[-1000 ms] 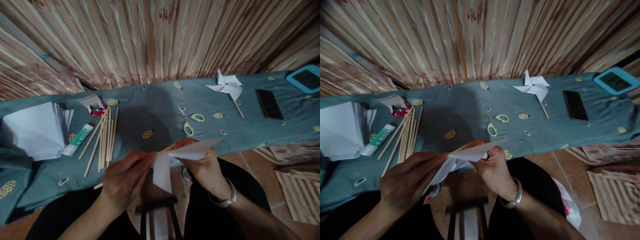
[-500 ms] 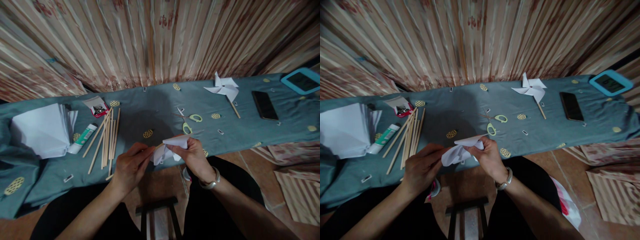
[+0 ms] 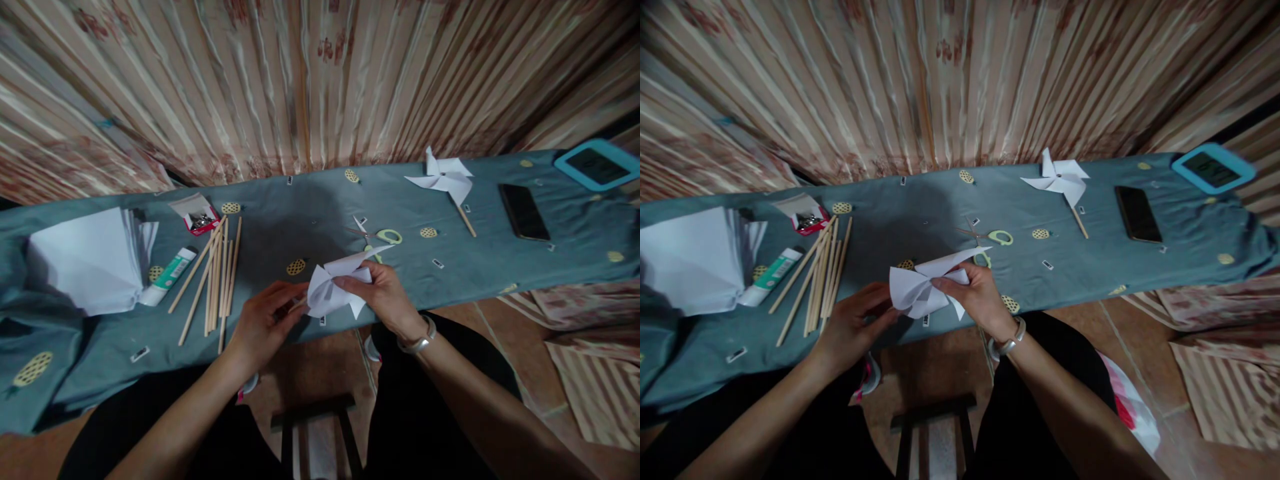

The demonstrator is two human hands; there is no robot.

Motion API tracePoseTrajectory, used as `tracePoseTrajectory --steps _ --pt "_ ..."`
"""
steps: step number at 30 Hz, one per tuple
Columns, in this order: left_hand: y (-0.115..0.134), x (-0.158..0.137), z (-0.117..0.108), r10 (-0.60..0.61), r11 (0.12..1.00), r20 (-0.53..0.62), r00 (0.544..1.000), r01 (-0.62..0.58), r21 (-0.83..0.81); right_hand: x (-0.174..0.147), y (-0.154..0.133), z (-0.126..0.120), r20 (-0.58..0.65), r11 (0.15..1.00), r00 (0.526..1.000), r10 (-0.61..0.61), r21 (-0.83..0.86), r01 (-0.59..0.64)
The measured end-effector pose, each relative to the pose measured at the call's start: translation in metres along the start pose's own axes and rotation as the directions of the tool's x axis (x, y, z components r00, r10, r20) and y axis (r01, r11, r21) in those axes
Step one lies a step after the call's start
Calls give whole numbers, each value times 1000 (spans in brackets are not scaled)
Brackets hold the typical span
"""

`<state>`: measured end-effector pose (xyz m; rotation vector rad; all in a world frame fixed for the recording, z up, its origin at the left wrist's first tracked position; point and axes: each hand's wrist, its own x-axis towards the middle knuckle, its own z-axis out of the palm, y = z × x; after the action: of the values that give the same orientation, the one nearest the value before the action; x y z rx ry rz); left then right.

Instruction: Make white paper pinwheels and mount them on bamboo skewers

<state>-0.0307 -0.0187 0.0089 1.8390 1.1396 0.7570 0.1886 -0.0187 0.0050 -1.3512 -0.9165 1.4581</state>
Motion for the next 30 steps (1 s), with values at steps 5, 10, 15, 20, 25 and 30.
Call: tracePoseTrajectory --steps 5,10,15,20,25,30 --pt "0 -1 -2 -92 992 -15 996 91 -92 0 -6 -3 -14 999 1000 19 37 -19" --pt "-4 -1 -3 -101 988 -56 993 94 -122 0 -10 -3 -43 996 998 42 86 -38" --pt "-8 0 -5 -93 987 -85 992 81 -136 -1 -12 -2 -50 997 999 -3 78 7" --pt "0 2 -10 -67 991 -145 987 48 -128 -14 -14 -1 -54 954 973 -223 -219 207" --pt "6 0 -11 -8 994 -199 980 -13 -107 -30 -16 1 59 758 860 -507 -444 477" --pt "13 -2 -11 25 995 -211 977 -45 -89 -37 -23 -1 195 572 724 -662 -493 656"
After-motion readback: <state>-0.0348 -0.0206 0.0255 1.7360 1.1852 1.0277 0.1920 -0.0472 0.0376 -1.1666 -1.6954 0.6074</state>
